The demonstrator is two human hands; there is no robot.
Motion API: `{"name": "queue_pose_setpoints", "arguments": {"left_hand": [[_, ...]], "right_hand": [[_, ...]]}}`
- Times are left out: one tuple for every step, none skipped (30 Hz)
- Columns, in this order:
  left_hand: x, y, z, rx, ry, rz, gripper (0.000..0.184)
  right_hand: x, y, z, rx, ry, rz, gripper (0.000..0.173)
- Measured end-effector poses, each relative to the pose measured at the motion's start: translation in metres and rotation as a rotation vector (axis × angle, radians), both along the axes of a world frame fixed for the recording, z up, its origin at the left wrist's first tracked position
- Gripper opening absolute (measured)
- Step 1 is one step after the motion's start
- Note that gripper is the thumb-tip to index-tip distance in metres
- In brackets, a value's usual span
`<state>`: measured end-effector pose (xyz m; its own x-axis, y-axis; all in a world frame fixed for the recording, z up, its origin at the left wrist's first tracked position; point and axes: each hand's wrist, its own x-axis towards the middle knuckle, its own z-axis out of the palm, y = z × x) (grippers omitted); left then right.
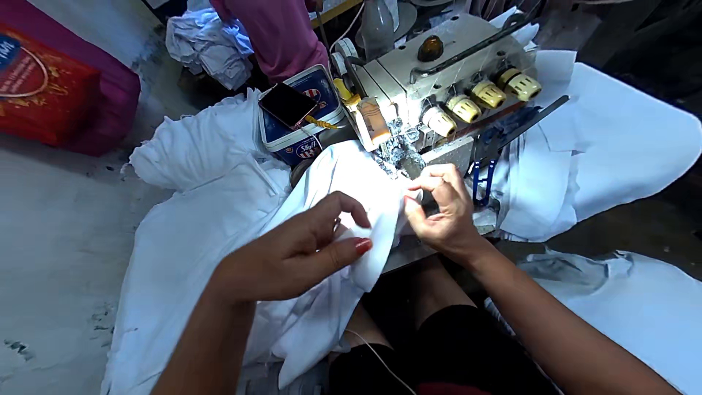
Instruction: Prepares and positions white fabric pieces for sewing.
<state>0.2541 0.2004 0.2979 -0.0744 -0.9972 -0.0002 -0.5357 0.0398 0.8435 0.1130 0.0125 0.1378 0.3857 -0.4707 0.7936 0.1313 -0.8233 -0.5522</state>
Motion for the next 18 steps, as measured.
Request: {"name": "queue_pose_setpoints", "arguments": {"left_hand": [[-0.002, -0.002, 0.013, 0.035, 0.041, -0.035, 0.017], [-0.004, -0.006, 0.024, 0.058, 0.046, -0.074, 0.022], [-0.007, -0.011, 0.033, 0.054, 0.006, -0.109, 0.026], [-0.009, -0.017, 0.039, 0.037, -0.106, -0.145, 0.027], [-0.012, -0.021, 0.042, 0.014, -0.287, -0.169, 0.028], [-0.017, -0.025, 0.039, 0.010, -0.503, -0.167, 0.029], [-0.025, -0.028, 0.032, 0.041, -0.699, -0.150, 0.027], [-0.035, -0.032, 0.017, 0.059, -0.843, -0.137, 0.022], [-0.045, -0.036, -0.005, 0.013, -0.958, -0.130, 0.014], [-0.054, -0.040, -0.027, -0.030, -1.042, -0.136, 0.009], [-0.061, -0.043, -0.048, -0.107, -1.098, -0.150, 0.009], [-0.063, -0.045, -0.067, -0.220, -1.131, -0.160, 0.009], [-0.062, -0.045, -0.081, -0.341, -1.138, -0.148, 0.009], [-0.061, -0.044, -0.087, -0.423, -1.107, -0.118, 0.012], [-0.062, -0.039, -0.086, -0.441, -1.062, -0.085, 0.019], [-0.066, -0.030, -0.079, -0.420, -1.024, -0.058, 0.027], [-0.070, -0.019, -0.069, -0.388, -0.985, -0.049, 0.032], [-0.074, -0.006, -0.057, -0.334, -0.955, -0.070, 0.030]], "right_hand": [[0.004, -0.001, 0.001, -0.045, -0.021, 0.087, 0.015], [0.007, -0.001, 0.002, -0.076, -0.027, 0.176, 0.013], [0.007, -0.002, 0.005, -0.103, -0.024, 0.251, 0.013], [0.005, -0.002, 0.009, -0.136, -0.002, 0.316, 0.014], [-0.003, -0.003, 0.015, -0.180, 0.058, 0.362, 0.016], [-0.016, -0.002, 0.022, -0.233, 0.134, 0.386, 0.019], [-0.032, -0.001, 0.029, -0.289, 0.223, 0.393, 0.022], [-0.050, 0.001, 0.037, -0.337, 0.316, 0.389, 0.025], [-0.068, 0.004, 0.043, -0.384, 0.404, 0.362, 0.027], [-0.085, 0.007, 0.047, -0.426, 0.477, 0.322, 0.029], [-0.100, 0.009, 0.049, -0.458, 0.536, 0.280, 0.030], [-0.111, 0.010, 0.048, -0.478, 0.567, 0.239, 0.032], [-0.120, 0.010, 0.046, -0.483, 0.578, 0.208, 0.034], [-0.126, 0.009, 0.045, -0.473, 0.564, 0.197, 0.035], [-0.131, 0.007, 0.044, -0.450, 0.537, 0.215, 0.034], [-0.133, 0.007, 0.045, -0.412, 0.487, 0.263, 0.034], [-0.132, 0.007, 0.048, -0.355, 0.419, 0.333, 0.032], [-0.128, 0.010, 0.051, -0.280, 0.345, 0.411, 0.032]]}}
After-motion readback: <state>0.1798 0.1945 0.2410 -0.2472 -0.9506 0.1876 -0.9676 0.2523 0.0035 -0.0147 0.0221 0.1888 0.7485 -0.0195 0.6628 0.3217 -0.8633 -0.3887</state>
